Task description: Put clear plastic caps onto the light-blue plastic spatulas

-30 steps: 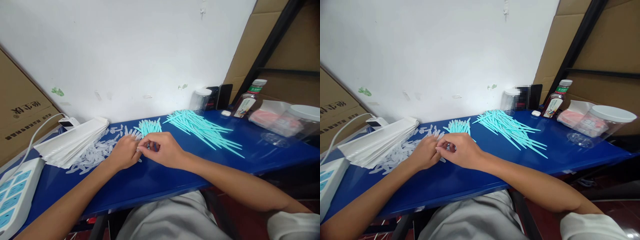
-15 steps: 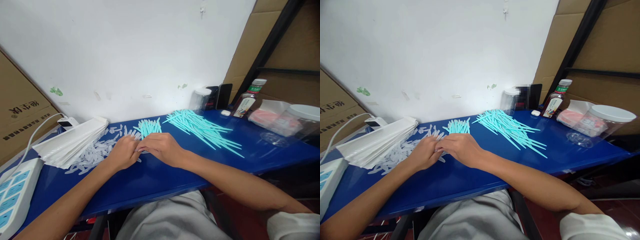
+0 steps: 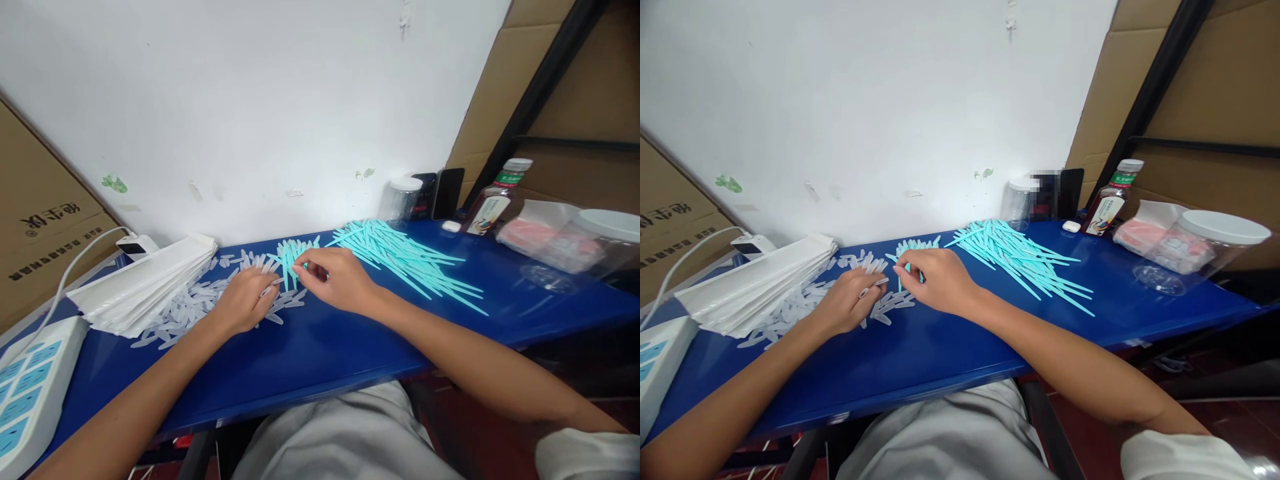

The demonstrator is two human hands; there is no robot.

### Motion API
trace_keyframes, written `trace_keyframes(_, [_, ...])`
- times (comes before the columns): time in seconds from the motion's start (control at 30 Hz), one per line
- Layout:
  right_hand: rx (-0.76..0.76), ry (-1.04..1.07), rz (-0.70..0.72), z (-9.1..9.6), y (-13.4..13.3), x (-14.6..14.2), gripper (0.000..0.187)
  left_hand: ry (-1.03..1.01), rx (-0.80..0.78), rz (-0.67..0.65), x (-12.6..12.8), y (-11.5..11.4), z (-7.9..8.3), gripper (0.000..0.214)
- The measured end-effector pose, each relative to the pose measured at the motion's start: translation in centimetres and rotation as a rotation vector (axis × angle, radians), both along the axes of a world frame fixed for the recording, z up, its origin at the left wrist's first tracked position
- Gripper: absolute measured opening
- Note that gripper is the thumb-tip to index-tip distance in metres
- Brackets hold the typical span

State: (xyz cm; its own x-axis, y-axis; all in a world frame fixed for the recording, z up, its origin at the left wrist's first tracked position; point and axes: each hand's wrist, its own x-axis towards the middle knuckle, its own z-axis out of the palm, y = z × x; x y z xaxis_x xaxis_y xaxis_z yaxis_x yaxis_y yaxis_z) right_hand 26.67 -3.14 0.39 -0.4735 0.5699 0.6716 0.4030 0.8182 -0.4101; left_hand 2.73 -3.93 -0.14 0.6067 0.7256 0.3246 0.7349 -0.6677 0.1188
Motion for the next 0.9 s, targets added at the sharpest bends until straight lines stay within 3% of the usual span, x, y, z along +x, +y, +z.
trace_keyframes(0.17, [-0.213,-0.398,0.075,-1.6,0.5,-0.5,0.014,-0.110,-0.010,-0.104,-0.3,0.1,0.4,0.033])
trace_keyframes(0.23, [-0.233,-0.471,0.090,-2.4,0.4,-1.0,0.021,-0.169,-0.008,-0.161,-0.3,-0.1,0.4,0.033])
trace_keyframes(0.37, [-0.301,-0.521,0.142,-2.2,0.2,-1.2,0.014,-0.280,-0.022,-0.235,0.1,-0.7,0.5,0.032])
trace_keyframes(0.47, [-0.357,-0.399,0.141,-0.9,0.4,-0.3,0.013,-0.365,-0.043,-0.250,0.3,-1.0,0.5,0.032])
trace_keyframes(0.7, [-0.565,0.197,0.274,0.8,0.8,0.7,0.029,-0.487,-0.086,-0.273,0.3,-1.3,-0.1,0.033])
trace_keyframes(0.9, [-0.538,0.280,0.252,0.6,0.0,0.1,0.026,-0.497,-0.080,-0.252,0.4,-1.3,-0.3,0.033])
